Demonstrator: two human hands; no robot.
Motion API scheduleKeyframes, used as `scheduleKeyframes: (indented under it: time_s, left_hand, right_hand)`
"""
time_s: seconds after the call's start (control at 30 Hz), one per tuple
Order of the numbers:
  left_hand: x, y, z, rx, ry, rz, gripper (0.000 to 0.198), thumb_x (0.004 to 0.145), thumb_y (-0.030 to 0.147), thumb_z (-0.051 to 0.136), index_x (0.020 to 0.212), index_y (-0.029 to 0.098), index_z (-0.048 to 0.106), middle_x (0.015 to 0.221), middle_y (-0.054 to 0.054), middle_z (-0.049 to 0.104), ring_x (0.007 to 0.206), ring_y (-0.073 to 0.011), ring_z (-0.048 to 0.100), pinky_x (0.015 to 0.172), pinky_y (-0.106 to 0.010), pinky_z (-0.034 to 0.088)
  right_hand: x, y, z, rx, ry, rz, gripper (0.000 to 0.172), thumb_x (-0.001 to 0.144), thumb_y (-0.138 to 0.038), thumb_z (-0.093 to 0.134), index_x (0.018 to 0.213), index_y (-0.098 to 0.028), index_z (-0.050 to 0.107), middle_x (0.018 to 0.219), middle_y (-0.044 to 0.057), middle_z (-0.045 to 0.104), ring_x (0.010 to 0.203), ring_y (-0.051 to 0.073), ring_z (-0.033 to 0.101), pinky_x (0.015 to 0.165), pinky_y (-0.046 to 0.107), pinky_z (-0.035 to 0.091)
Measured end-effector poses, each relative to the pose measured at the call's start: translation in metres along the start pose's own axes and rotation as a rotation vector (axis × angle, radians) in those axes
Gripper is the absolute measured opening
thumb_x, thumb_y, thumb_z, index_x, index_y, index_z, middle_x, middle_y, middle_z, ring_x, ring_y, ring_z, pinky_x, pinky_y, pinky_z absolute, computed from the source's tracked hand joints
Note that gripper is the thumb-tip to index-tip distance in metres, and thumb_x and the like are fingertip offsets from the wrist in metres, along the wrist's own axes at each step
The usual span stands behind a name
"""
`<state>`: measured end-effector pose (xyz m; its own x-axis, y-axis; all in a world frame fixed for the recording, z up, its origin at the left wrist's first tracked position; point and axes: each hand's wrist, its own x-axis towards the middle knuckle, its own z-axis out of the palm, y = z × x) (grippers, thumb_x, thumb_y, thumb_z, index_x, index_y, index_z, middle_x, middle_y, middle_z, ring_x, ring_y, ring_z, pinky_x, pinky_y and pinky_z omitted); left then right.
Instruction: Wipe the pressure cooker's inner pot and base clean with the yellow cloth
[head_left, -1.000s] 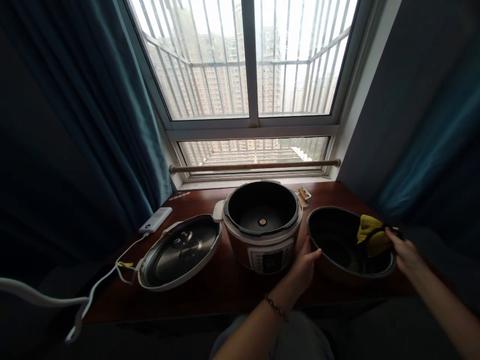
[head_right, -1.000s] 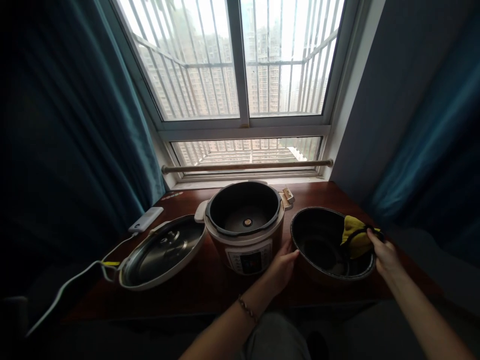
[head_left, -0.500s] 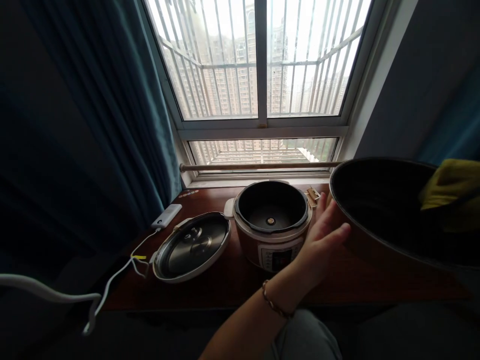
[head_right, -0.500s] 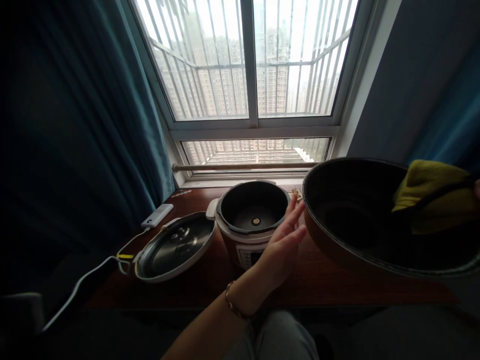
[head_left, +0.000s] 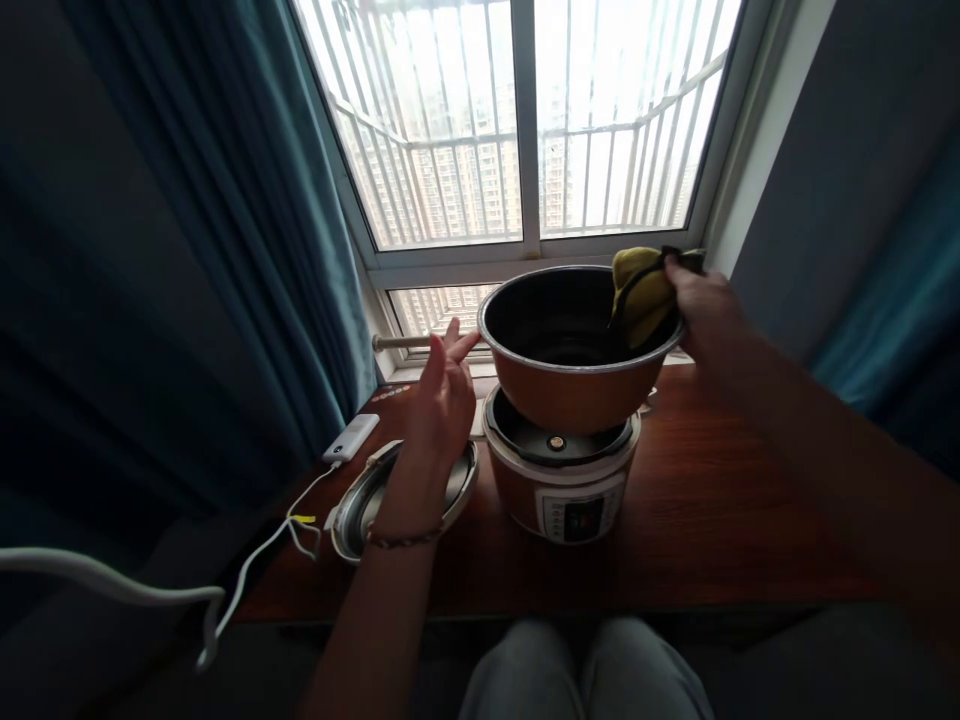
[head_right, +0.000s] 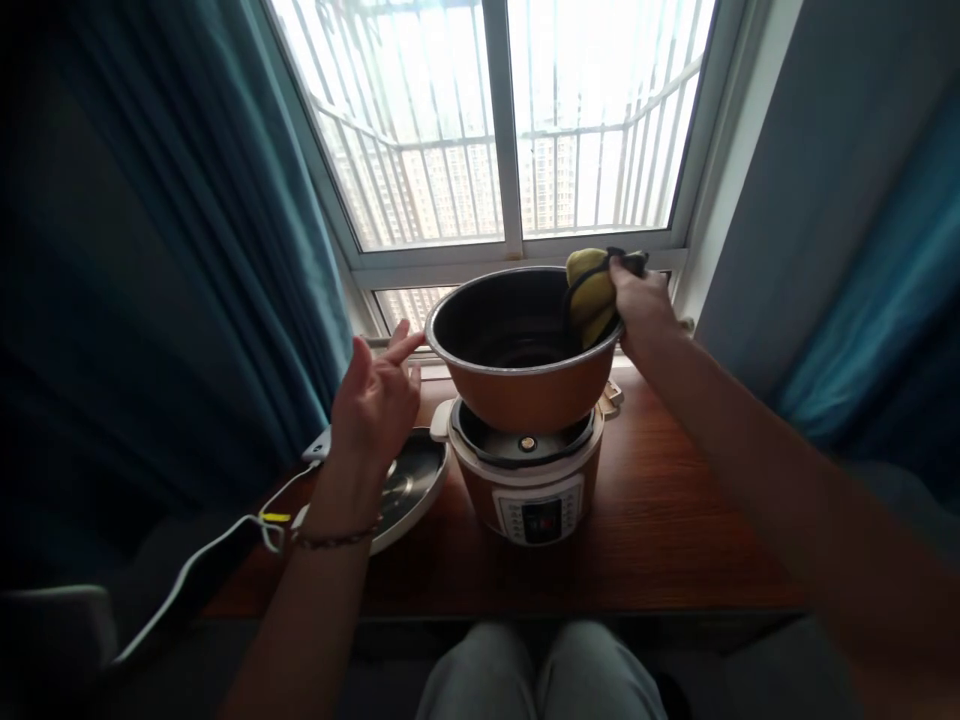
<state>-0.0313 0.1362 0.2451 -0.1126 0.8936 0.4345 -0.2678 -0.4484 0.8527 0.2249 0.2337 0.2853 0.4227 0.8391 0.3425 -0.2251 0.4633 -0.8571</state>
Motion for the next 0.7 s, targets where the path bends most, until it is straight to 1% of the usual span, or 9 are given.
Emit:
scheduleKeyframes:
  time_s: [0.07, 0.13, 0.23, 0.3, 0.4, 0.47, 0.6, 0.7]
  left_hand:
    - [0.001, -0.005, -0.014, 0.017, 0.007, -0.029, 0.054, 0.085, 0.057, 0.028, 0.101, 0.023, 0.066, 0.145, 0.001, 0.028, 0.137, -0.0193, 0.006, 0.11, -0.031, 0.015]
    - [0.001, -0.012, -0.024, 0.008, -0.005, -0.053, 0.056, 0.085, 0.058, 0.027, 0.1, 0.022, 0.067, 0.148, 0.001, 0.023, 0.137, -0.0208, 0.007, 0.11, -0.032, 0.016]
    - [0.001, -0.023, -0.034, 0.002, -0.017, -0.074, 0.057, 0.084, 0.06, 0.028, 0.099, 0.021, 0.067, 0.149, 0.001, 0.019, 0.137, -0.0207, 0.002, 0.11, -0.032, 0.013]
    - [0.001, -0.029, -0.037, 0.0, -0.016, -0.092, 0.056, 0.083, 0.061, 0.03, 0.099, 0.023, 0.067, 0.148, 0.001, 0.022, 0.137, -0.0203, 0.001, 0.111, -0.032, 0.012]
    - [0.0, -0.036, -0.038, -0.018, -0.004, -0.141, 0.055, 0.082, 0.062, 0.032, 0.098, 0.024, 0.068, 0.145, 0.001, 0.029, 0.137, -0.0201, 0.003, 0.111, -0.032, 0.012]
    - [-0.001, -0.039, -0.037, -0.045, -0.003, -0.172, 0.054, 0.083, 0.061, 0.032, 0.101, 0.023, 0.067, 0.143, -0.001, 0.033, 0.137, -0.0199, 0.006, 0.11, -0.032, 0.013]
    - [-0.005, -0.041, -0.031, -0.126, -0.033, -0.203, 0.06, 0.083, 0.06, 0.033, 0.12, 0.018, 0.055, 0.138, -0.007, 0.042, 0.135, -0.0213, 0.02, 0.109, -0.032, 0.019]
    - [-0.009, -0.043, -0.028, -0.152, -0.008, -0.204, 0.064, 0.083, 0.059, 0.035, 0.126, 0.013, 0.049, 0.135, -0.01, 0.044, 0.133, -0.0208, 0.024, 0.111, -0.03, 0.014]
  right_hand:
    - [-0.009, 0.014, 0.012, 0.032, 0.027, 0.098, 0.012, 0.084, -0.021, 0.055, 0.079, -0.011, 0.058, 0.06, -0.001, 0.06, 0.059, 0.012, 0.062, 0.059, 0.026, 0.055]
    - [-0.015, 0.028, 0.016, 0.042, 0.027, 0.105, 0.013, 0.084, -0.023, 0.056, 0.076, -0.013, 0.058, 0.06, -0.001, 0.06, 0.059, 0.012, 0.062, 0.06, 0.026, 0.055]
    - [-0.018, 0.045, 0.013, 0.065, 0.029, 0.107, 0.016, 0.08, -0.029, 0.06, 0.074, -0.014, 0.058, 0.063, -0.001, 0.062, 0.059, 0.013, 0.062, 0.06, 0.027, 0.056]
    - [-0.017, 0.054, 0.009, 0.071, 0.03, 0.132, 0.018, 0.078, -0.032, 0.063, 0.074, -0.015, 0.058, 0.065, 0.0, 0.063, 0.058, 0.013, 0.062, 0.058, 0.027, 0.055]
    - [-0.014, 0.062, 0.002, 0.06, 0.032, 0.149, 0.019, 0.076, -0.034, 0.064, 0.075, -0.016, 0.058, 0.067, 0.001, 0.063, 0.058, 0.014, 0.061, 0.058, 0.026, 0.055]
    - [-0.013, 0.066, -0.002, 0.052, 0.033, 0.152, 0.02, 0.076, -0.034, 0.064, 0.076, -0.016, 0.058, 0.066, 0.001, 0.063, 0.06, 0.014, 0.062, 0.059, 0.027, 0.055]
    - [-0.014, 0.074, -0.01, 0.025, 0.039, 0.15, 0.021, 0.075, -0.036, 0.064, 0.077, -0.016, 0.056, 0.066, 0.001, 0.062, 0.063, 0.016, 0.063, 0.062, 0.029, 0.056]
    - [-0.015, 0.084, -0.014, 0.031, 0.015, 0.154, 0.02, 0.077, -0.035, 0.062, 0.079, -0.016, 0.057, 0.068, 0.0, 0.063, 0.064, 0.015, 0.063, 0.064, 0.029, 0.056]
